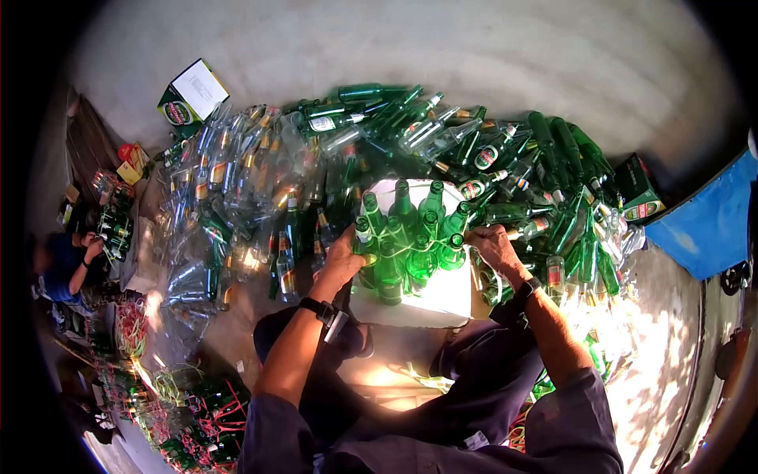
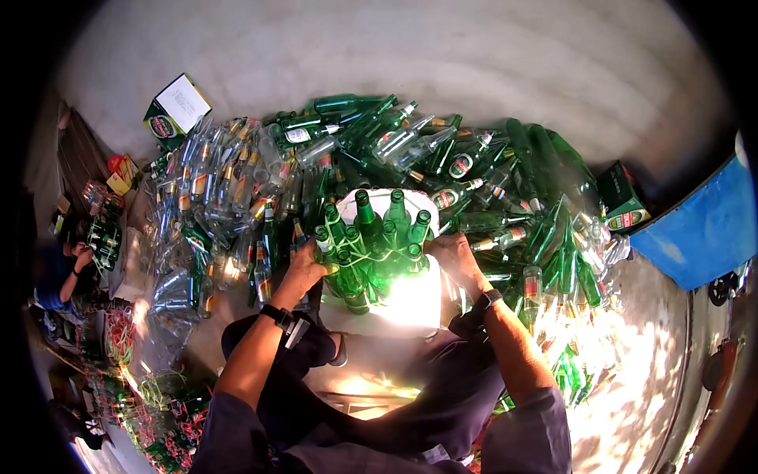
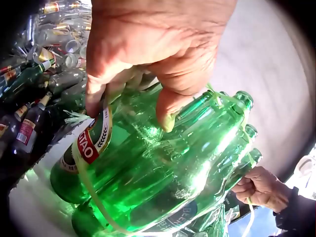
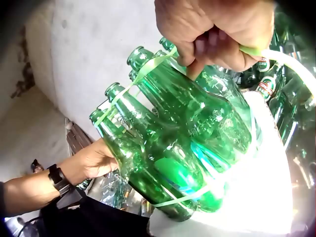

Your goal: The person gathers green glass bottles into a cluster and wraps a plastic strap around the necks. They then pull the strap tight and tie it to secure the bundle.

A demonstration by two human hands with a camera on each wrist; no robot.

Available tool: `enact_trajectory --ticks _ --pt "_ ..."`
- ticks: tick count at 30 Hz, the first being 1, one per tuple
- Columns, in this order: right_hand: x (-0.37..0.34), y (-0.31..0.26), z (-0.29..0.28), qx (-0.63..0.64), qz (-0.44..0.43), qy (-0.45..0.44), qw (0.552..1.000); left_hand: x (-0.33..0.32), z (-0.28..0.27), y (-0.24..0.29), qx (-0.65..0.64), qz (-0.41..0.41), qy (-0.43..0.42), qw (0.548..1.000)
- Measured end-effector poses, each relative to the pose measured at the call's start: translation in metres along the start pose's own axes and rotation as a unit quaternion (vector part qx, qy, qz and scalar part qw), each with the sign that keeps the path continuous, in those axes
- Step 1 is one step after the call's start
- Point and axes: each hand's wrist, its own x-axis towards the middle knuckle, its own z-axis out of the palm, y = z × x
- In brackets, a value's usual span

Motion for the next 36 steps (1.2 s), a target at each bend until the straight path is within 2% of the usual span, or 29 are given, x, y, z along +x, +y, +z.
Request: enact_trajectory --ticks 1,3,4,5,6,7,8,10,11,12,13,15,17,18,19,20,23,25,27,29,31,33,34,36 --pt "-0.001 -0.001 0.000 0.004 -0.003 0.002 1.000 -0.003 0.001 -0.002 0.004 0.003 -0.001 1.000" --pt "-0.005 -0.004 0.002 0.020 -0.010 0.011 1.000 -0.011 0.004 0.000 0.122 -0.020 0.049 0.991" --pt "-0.008 -0.006 0.003 0.022 -0.011 0.012 1.000 -0.018 0.008 0.008 0.110 -0.007 0.074 0.991" --pt "-0.010 -0.008 0.003 0.018 -0.047 0.013 0.999 -0.020 0.010 0.009 0.112 -0.006 0.074 0.991" --pt "-0.012 -0.008 0.003 0.013 -0.084 0.014 0.996 -0.023 0.012 0.010 0.133 0.016 0.120 0.984" --pt "-0.010 -0.004 0.003 0.017 -0.085 0.015 0.996 -0.025 0.013 0.012 0.154 0.038 0.166 0.973" --pt "-0.007 0.001 0.005 0.019 -0.064 0.022 0.998 -0.028 0.014 0.013 0.158 0.039 0.165 0.973" --pt "-0.006 0.005 0.005 0.025 -0.044 0.030 0.998 -0.043 0.025 0.054 0.062 0.085 0.245 0.964" --pt "-0.007 0.003 0.006 0.026 -0.042 0.033 0.998 -0.052 0.030 0.083 0.064 0.087 0.243 0.964" --pt "-0.008 0.002 0.006 0.027 -0.039 0.036 0.998 -0.061 0.037 0.118 0.193 0.196 0.233 0.933" --pt "-0.010 -0.002 0.006 0.028 -0.039 0.037 0.998 -0.067 0.044 0.144 0.314 0.299 0.217 0.875" --pt "-0.014 -0.010 0.006 0.051 -0.004 0.035 0.998 -0.065 0.061 0.170 0.308 0.359 0.156 0.867" --pt "-0.013 -0.009 0.007 0.065 -0.003 0.031 0.997 -0.053 0.079 0.180 0.281 0.361 0.076 0.886" --pt "-0.011 -0.006 0.007 0.078 -0.001 0.029 0.997 -0.044 0.087 0.180 0.282 0.364 0.075 0.885" --pt "-0.006 0.006 0.006 0.022 -0.077 0.027 0.996 -0.033 0.095 0.176 0.296 0.359 0.024 0.885" --pt "0.003 0.020 0.009 0.028 -0.068 0.040 0.997 -0.023 0.101 0.172 0.310 0.353 -0.026 0.883" --pt "0.006 0.026 0.010 -0.006 -0.058 0.068 0.996 -0.006 0.113 0.168 0.385 0.330 -0.062 0.860" --pt "0.001 0.017 0.008 -0.028 -0.056 0.084 0.995 0.002 0.120 0.153 0.386 0.316 -0.079 0.863" --pt "0.004 0.016 0.011 -0.039 -0.064 0.098 0.992 0.004 0.126 0.141 0.396 0.287 -0.100 0.866" --pt "0.008 0.016 0.014 -0.043 -0.104 0.141 0.984 0.005 0.126 0.134 0.404 0.296 -0.104 0.859" --pt "0.011 0.021 0.015 -0.010 -0.091 0.118 0.989 0.007 0.126 0.134 0.413 0.306 -0.109 0.851" --pt "0.013 0.019 0.017 0.054 -0.073 0.070 0.993 0.012 0.126 0.135 0.399 0.297 -0.106 0.861" --pt "0.011 0.013 0.017 0.061 -0.029 0.066 0.996 0.013 0.125 0.136 0.400 0.297 -0.107 0.860" --pt "0.017 0.015 0.021 0.078 -0.020 0.070 0.994 0.016 0.125 0.137 0.399 0.275 -0.124 0.866"
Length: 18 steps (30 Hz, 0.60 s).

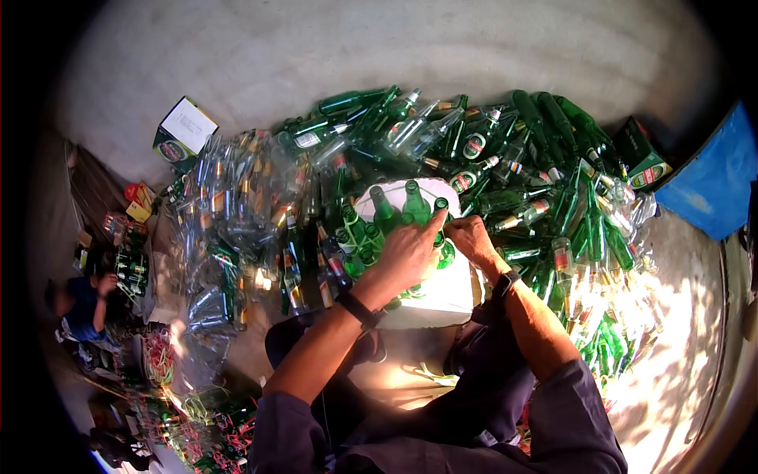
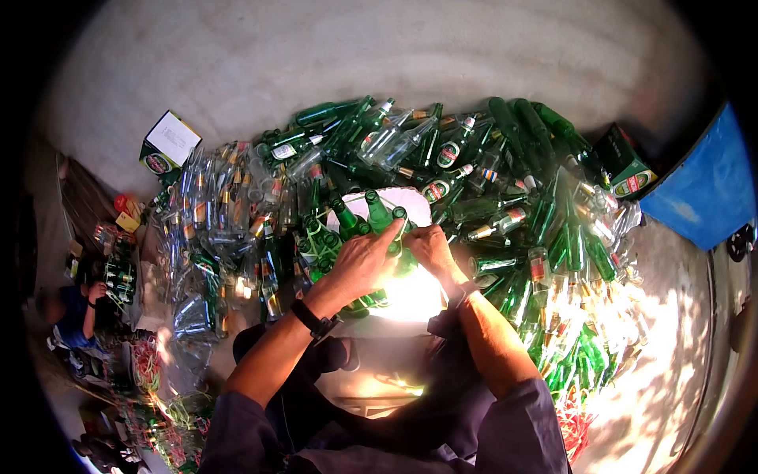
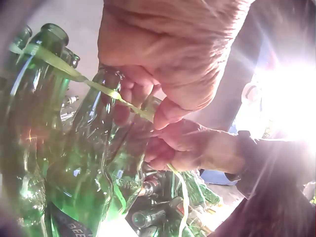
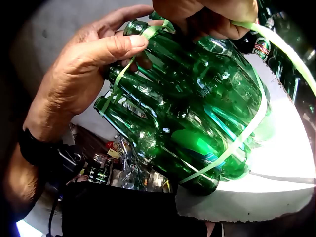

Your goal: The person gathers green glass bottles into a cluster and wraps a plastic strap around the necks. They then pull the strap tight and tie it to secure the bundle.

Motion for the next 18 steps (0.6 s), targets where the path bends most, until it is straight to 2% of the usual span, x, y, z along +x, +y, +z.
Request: enact_trajectory --ticks 4,6,7,9,10,11,12,13,14,15,17,18 --pt "0.006 0.001 0.002 0.059 0.059 -0.002 0.997 0.008 -0.011 0.004 -0.015 -0.003 -0.016 1.000" --pt "0.003 -0.020 -0.001 0.075 0.122 -0.009 0.990 0.014 -0.029 0.014 -0.021 -0.067 -0.113 0.991" --pt "0.011 -0.007 -0.002 0.056 0.089 -0.034 0.994 0.017 -0.034 0.016 -0.019 -0.069 -0.112 0.991" --pt "0.012 -0.012 -0.004 0.072 0.128 -0.037 0.988 0.021 -0.036 0.019 0.011 -0.077 -0.162 0.984" --pt "0.012 -0.016 -0.006 0.032 0.119 -0.052 0.991 0.022 -0.036 0.018 0.012 -0.074 -0.165 0.983" --pt "0.018 0.003 -0.005 0.049 0.101 -0.055 0.992 0.024 -0.037 0.017 0.013 -0.077 -0.165 0.983" --pt "0.025 0.021 -0.006 -0.100 -0.022 -0.085 0.991 0.026 -0.038 0.017 0.018 -0.073 -0.172 0.982" --pt "0.032 0.036 -0.007 -0.243 -0.148 -0.112 0.952 0.028 -0.039 0.017 0.024 -0.071 -0.178 0.981" --pt "0.036 0.045 -0.006 -0.079 -0.052 -0.096 0.991 0.028 -0.035 0.015 0.020 -0.063 -0.165 0.984" --pt "0.043 0.060 0.002 -0.145 -0.026 -0.042 0.988 0.028 -0.031 0.011 0.030 -0.056 -0.161 0.985" --pt "0.026 0.017 0.005 -0.046 0.137 -0.016 0.989 0.024 -0.030 0.008 0.005 -0.046 -0.135 0.990" --pt "0.025 0.015 0.007 -0.064 0.134 -0.011 0.989 0.022 -0.022 0.003 -0.012 -0.036 -0.109 0.993"
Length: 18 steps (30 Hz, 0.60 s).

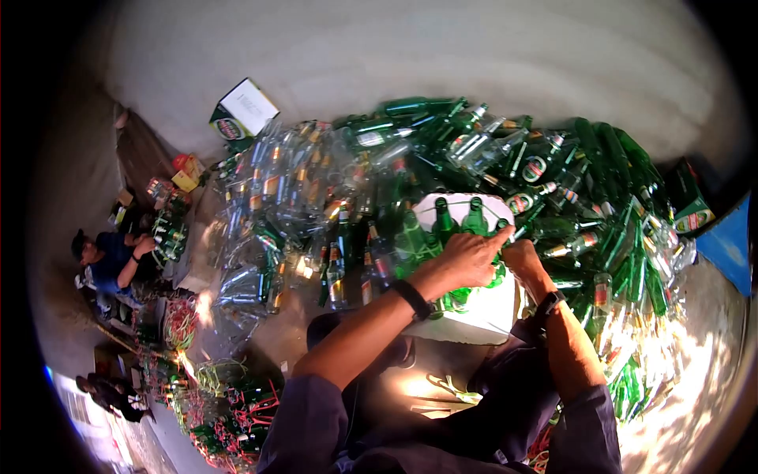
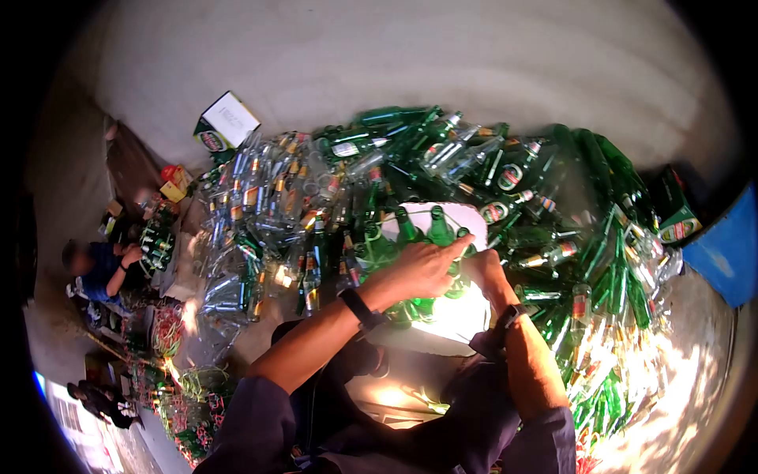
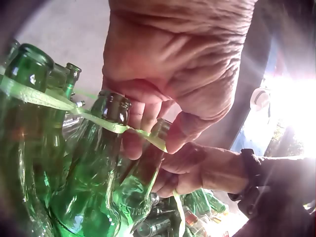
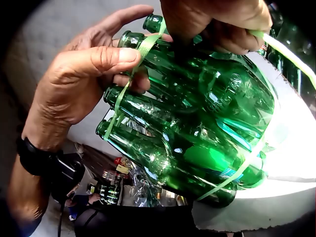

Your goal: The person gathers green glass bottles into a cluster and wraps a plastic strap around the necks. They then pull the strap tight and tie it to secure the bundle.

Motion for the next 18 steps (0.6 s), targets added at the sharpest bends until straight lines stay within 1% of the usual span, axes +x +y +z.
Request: enact_trajectory --ticks 1,3,5,6,7,9,10,11,13,14,16,17,18 --pt "0.003 0.004 -0.002 -0.017 -0.004 0.007 1.000 0.001 0.006 -0.006 -0.015 0.012 0.027 0.999" --pt "0.023 0.036 0.005 0.007 -0.103 0.040 0.994 0.001 -0.003 0.001 0.006 0.008 0.003 1.000" --pt "0.027 0.044 0.005 0.048 -0.090 0.019 0.995 -0.003 -0.016 0.010 0.009 0.007 -0.032 0.999" --pt "0.024 0.042 0.003 0.071 -0.075 0.000 0.995 -0.002 0.004 -0.002 0.019 0.052 0.029 0.998" --pt "0.020 0.038 -0.001 0.092 -0.059 -0.017 0.994 0.000 0.003 -0.001 0.037 0.040 0.009 0.998" --pt "0.017 0.038 -0.001 0.113 -0.067 -0.023 0.991 0.000 0.005 0.001 0.086 0.046 0.012 0.995" --pt "0.010 0.031 -0.005 0.132 -0.051 -0.048 0.989 0.000 0.011 -0.003 0.093 0.073 0.046 0.992" --pt "0.003 0.024 -0.003 0.158 -0.073 -0.045 0.984 0.001 0.017 -0.007 0.094 0.099 0.084 0.987" --pt "-0.001 0.021 -0.005 0.164 -0.066 -0.053 0.983 0.001 0.011 -0.004 0.103 0.102 0.092 0.985" --pt "-0.001 0.020 -0.007 0.166 -0.033 -0.061 0.984 0.001 0.007 -0.003 0.102 0.101 0.092 0.985" --pt "-0.016 0.000 -0.012 0.150 -0.031 -0.076 0.985 0.003 -0.001 0.000 0.134 0.116 0.101 0.979" --pt "-0.021 -0.004 -0.017 0.135 -0.029 -0.090 0.986 0.003 -0.006 0.001 0.119 0.100 0.088 0.984" --pt "-0.015 0.007 -0.017 0.138 -0.036 -0.099 0.985 0.001 -0.014 0.002 0.114 0.090 0.076 0.987"
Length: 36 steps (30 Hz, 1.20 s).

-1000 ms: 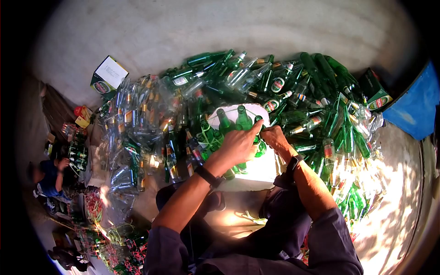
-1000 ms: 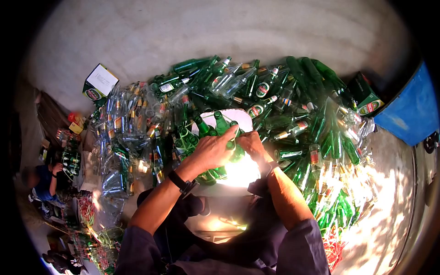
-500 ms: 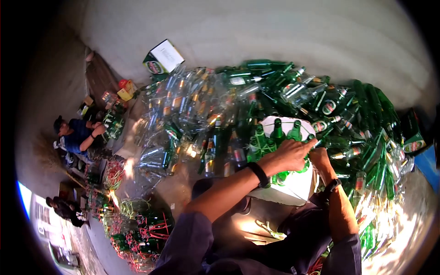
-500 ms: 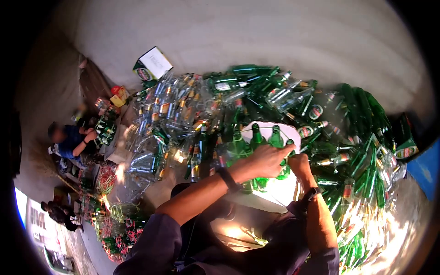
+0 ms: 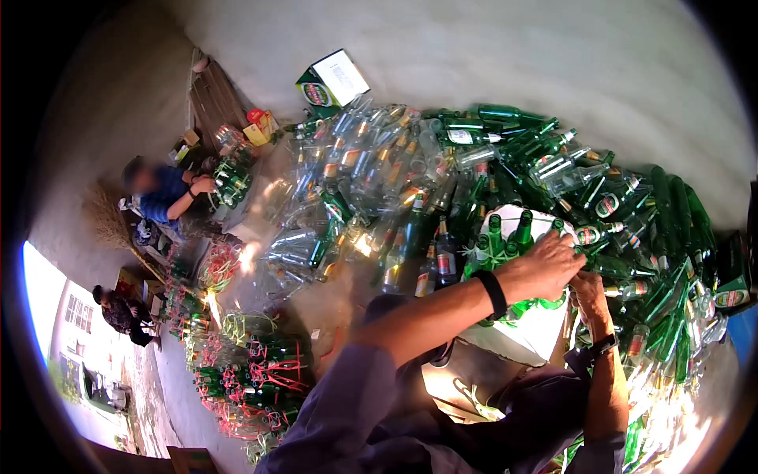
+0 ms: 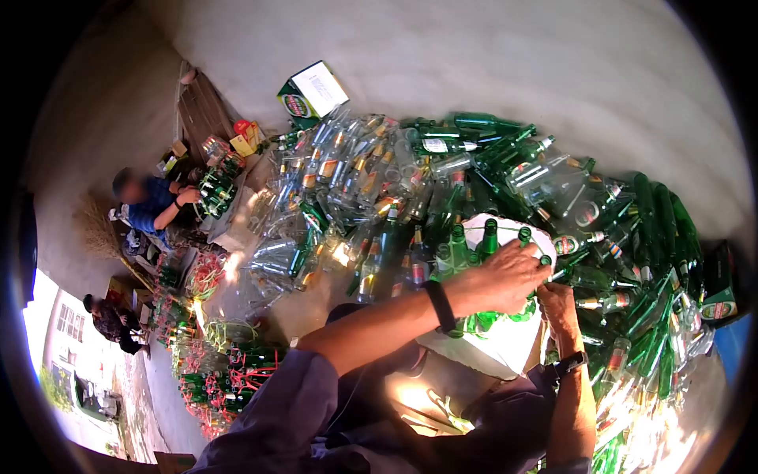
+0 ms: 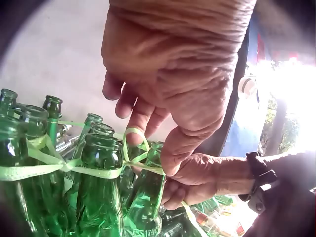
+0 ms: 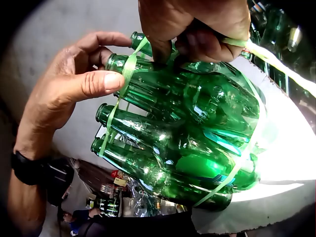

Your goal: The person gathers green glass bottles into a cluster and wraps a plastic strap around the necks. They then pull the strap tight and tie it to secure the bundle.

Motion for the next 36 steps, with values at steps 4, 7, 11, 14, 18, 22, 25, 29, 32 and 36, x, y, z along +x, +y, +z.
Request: enact_trajectory --ticks 4,7,11,14,18,22,25,29,32,36 --pt "-0.015 -0.015 0.002 -0.010 -0.007 -0.010 1.000 -0.006 -0.025 -0.007 -0.049 -0.060 -0.051 0.996" --pt "-0.019 -0.023 0.005 -0.018 -0.030 -0.010 0.999 -0.011 -0.029 -0.019 -0.095 -0.118 -0.048 0.987" --pt "-0.017 -0.022 0.007 0.001 -0.040 -0.018 0.999 -0.018 -0.016 -0.026 -0.132 -0.135 0.056 0.980" --pt "-0.025 -0.032 0.010 -0.022 -0.054 -0.013 0.998 -0.019 -0.011 -0.034 -0.126 -0.128 0.086 0.980" --pt "-0.031 -0.040 0.009 -0.028 -0.061 -0.032 0.997 -0.016 -0.002 -0.045 -0.110 -0.148 0.096 0.978" --pt "-0.033 -0.047 0.008 -0.072 -0.072 -0.032 0.994 -0.014 -0.001 -0.047 -0.150 -0.183 0.102 0.966" --pt "-0.036 -0.052 0.010 -0.082 -0.074 -0.026 0.994 -0.013 -0.003 -0.048 -0.210 -0.228 0.089 0.947" --pt "-0.032 -0.047 0.010 -0.059 -0.071 -0.027 0.995 -0.006 0.007 -0.059 -0.215 -0.211 0.109 0.947" --pt "-0.030 -0.045 0.009 -0.066 -0.070 -0.024 0.995 0.001 0.008 -0.062 -0.183 -0.194 0.109 0.958" --pt "-0.031 -0.046 0.012 -0.062 -0.060 -0.015 0.996 0.006 0.012 -0.060 -0.135 -0.243 0.065 0.958"
